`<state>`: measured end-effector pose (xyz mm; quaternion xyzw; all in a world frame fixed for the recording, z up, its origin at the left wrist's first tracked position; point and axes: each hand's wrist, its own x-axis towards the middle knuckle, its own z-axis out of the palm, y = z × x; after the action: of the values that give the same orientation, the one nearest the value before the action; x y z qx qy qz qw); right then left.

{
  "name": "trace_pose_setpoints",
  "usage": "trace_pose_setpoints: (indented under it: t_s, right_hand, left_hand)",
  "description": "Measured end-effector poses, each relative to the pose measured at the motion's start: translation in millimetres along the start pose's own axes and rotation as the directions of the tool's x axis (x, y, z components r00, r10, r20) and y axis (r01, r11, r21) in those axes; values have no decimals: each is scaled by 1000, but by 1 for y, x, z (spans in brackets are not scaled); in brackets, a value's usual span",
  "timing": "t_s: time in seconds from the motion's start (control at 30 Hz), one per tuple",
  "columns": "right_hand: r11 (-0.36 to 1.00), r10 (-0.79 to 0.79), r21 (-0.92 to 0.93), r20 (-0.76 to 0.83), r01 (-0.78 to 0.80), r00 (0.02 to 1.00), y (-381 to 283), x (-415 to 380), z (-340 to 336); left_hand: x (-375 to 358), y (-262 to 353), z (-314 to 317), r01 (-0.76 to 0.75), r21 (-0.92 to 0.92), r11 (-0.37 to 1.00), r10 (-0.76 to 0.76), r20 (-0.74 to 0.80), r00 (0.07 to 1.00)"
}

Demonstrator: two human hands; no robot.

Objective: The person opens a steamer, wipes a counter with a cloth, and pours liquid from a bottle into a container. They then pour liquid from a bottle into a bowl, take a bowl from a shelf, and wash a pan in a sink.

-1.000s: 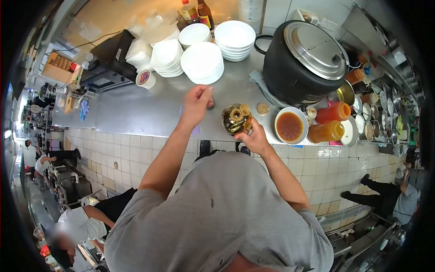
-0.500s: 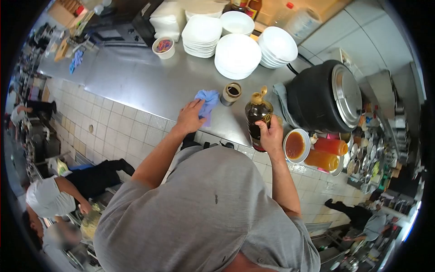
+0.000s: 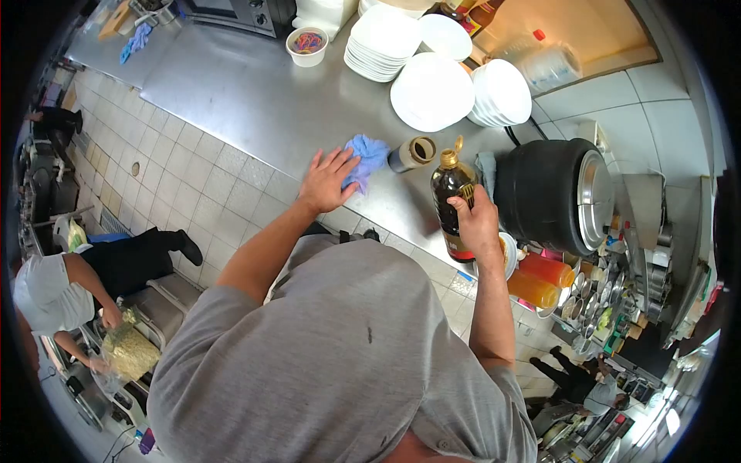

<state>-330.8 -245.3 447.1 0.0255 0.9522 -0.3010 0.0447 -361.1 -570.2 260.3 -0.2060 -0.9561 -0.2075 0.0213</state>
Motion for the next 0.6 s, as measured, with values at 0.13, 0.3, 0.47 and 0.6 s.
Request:
trace_pose_setpoints:
  t_s: [0.13,0.3,0.47,0.6]
  right_hand:
    - [995,13,-96,65,-7,998,-15,3,-8]
    - [990,20,-140,99,-6,995,-19,6,-9]
    - [989,21,-149,121,-3,992,-29,8,-12]
    - [979,37,-206,142,-7,989,-35,11,-13]
  left_hand:
    - [0,-2,1,-1,19,1000,2,-35,999]
    - [-2,-2,3,-10,37,999,12,-63,998]
    - [-3,-3,4,-6,45,999,8,-46,999]
    - [-2,-2,2,10,55,998,-10,-11,1000]
